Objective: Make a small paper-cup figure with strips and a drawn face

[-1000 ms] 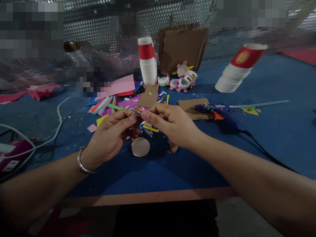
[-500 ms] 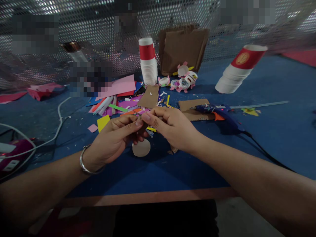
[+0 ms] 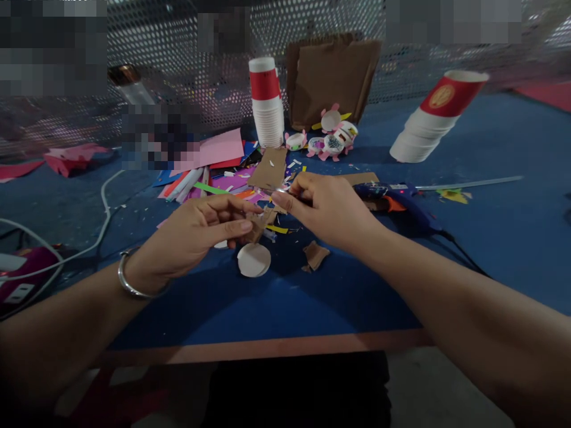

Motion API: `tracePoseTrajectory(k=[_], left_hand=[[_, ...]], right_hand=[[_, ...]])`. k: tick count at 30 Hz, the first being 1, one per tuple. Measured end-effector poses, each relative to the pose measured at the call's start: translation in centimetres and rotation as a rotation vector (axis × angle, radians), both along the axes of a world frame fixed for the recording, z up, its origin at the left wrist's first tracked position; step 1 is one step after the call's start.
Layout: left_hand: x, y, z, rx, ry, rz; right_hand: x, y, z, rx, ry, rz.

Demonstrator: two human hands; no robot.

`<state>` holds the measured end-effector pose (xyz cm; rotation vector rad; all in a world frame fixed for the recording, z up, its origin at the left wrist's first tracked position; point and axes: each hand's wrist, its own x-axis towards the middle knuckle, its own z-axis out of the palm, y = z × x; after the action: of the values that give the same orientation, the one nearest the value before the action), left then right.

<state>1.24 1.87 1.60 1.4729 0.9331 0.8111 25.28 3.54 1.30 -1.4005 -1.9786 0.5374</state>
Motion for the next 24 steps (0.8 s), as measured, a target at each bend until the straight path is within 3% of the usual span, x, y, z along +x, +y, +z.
tracePoseTrajectory(k=[4, 12, 24], left_hand=[[-0.2, -0.7, 0.2, 0.036, 0.187, -0.097], [0.0, -0.9, 1.0, 0.383, 0.702, -0.151], [-0.6, -0.4, 1.1, 0.431, 0.781, -0.218]], right_hand=[[0.0, 0.3, -0.3, -0.004, -0.100, -0.040], [-0.5, -0.1, 0.4, -0.050, -0.260, -0.043], [-0.7, -0.4, 0.6, -0.068, -0.313, -0.035]])
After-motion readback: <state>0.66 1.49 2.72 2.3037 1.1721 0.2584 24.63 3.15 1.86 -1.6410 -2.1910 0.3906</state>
